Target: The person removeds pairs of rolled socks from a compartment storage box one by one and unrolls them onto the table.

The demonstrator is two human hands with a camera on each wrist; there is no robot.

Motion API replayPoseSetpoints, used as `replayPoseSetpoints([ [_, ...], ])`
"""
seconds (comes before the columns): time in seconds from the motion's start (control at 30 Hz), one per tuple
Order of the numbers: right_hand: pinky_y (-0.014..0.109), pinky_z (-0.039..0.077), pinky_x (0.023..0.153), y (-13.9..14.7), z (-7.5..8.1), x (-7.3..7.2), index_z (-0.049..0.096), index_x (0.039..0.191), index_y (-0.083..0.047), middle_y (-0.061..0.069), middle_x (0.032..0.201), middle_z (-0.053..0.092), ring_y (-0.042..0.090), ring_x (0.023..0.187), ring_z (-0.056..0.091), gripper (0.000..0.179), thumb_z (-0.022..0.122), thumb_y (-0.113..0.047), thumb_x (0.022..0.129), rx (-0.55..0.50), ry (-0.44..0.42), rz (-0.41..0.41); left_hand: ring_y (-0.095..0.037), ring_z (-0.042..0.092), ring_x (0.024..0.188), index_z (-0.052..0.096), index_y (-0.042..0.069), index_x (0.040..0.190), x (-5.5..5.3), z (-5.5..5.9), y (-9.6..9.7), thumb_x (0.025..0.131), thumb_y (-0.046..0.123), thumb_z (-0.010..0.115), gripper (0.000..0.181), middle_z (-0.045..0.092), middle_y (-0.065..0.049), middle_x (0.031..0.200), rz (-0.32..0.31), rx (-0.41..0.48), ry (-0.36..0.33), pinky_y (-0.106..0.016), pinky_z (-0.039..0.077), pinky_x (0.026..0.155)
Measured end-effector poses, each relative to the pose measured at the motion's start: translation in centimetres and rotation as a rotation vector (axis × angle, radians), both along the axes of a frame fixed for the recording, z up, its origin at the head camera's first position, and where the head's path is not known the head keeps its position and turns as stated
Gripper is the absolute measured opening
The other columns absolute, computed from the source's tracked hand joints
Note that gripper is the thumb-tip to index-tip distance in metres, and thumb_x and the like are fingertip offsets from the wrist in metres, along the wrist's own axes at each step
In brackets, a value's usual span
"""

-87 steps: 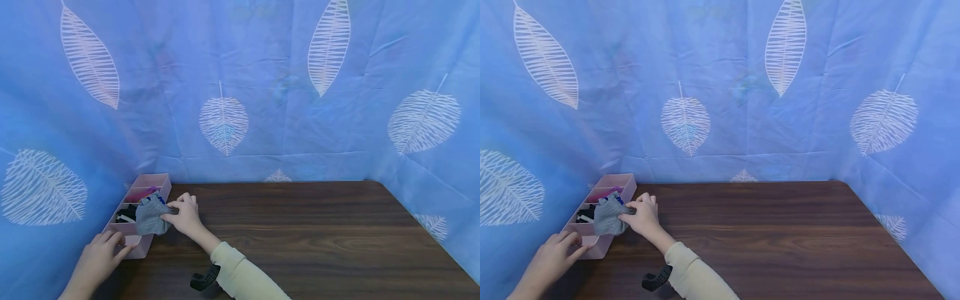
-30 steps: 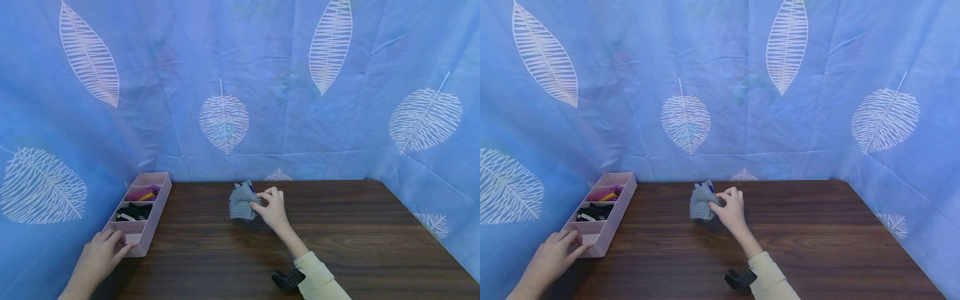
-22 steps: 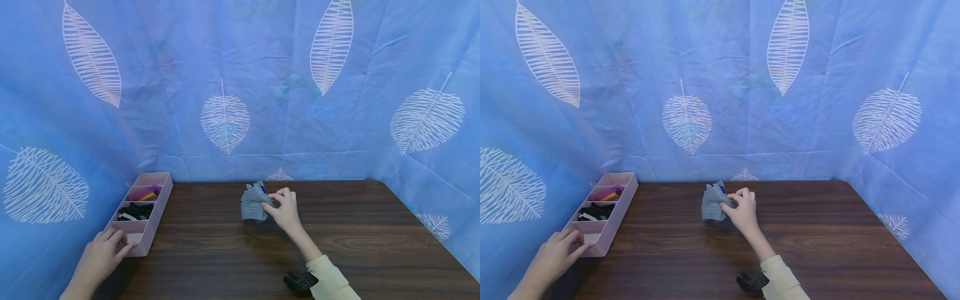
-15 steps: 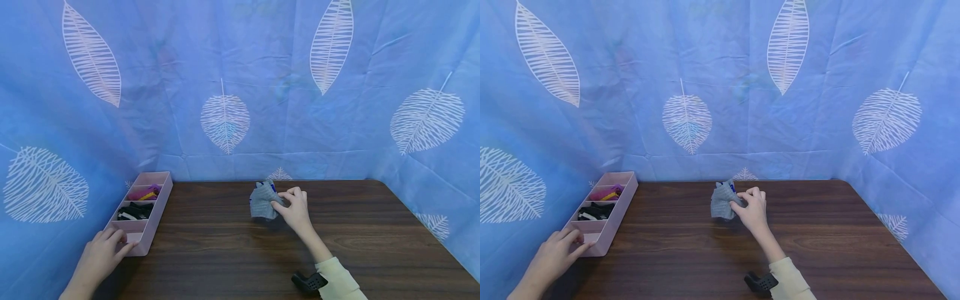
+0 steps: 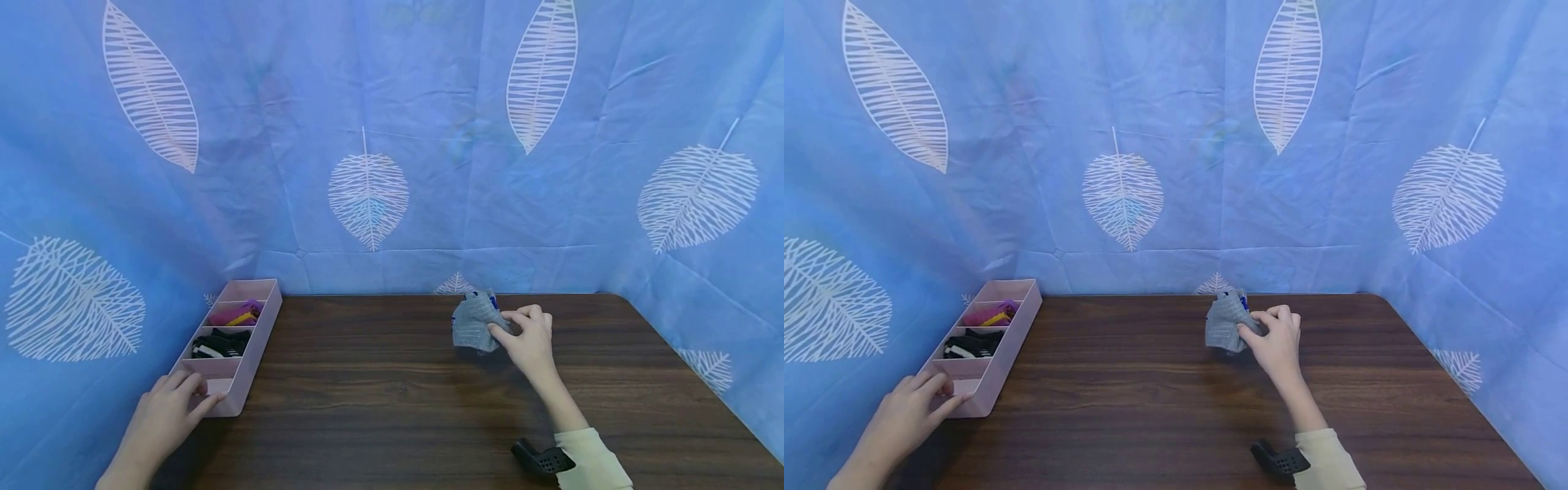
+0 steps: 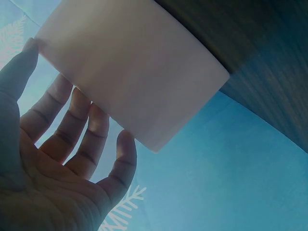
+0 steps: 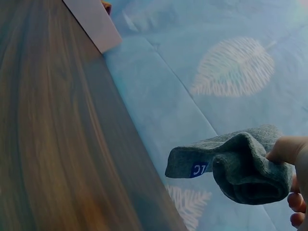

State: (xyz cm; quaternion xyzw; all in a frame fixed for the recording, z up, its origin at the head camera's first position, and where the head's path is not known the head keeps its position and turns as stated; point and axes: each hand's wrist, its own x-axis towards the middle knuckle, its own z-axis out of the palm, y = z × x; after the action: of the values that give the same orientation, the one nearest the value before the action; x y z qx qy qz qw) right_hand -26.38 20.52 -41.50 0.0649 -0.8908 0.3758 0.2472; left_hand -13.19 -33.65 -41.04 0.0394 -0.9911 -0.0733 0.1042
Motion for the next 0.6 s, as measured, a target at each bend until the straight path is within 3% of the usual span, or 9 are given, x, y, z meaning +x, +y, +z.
replayPoseSetpoints([
  [0.6, 0.055, 0.024, 0.082, 5.1, 0.9, 2.1, 0.07, 0.101, 0.006, 0.019, 0.101, 0.043, 0.039, 0.095, 0.031, 0.031, 0.073, -0.017, 0.08, 0.189, 0.062, -0.134, -0.021, 0.047, 0.072, 0.062, 0.014, 0.084, 0.0, -0.1, 0.1, 0.082, 0.046, 0.074, 0.034, 0.054, -0.003, 0.077, -0.005, -0.019, 0.019, -0.049, 0.052, 0.073],
])
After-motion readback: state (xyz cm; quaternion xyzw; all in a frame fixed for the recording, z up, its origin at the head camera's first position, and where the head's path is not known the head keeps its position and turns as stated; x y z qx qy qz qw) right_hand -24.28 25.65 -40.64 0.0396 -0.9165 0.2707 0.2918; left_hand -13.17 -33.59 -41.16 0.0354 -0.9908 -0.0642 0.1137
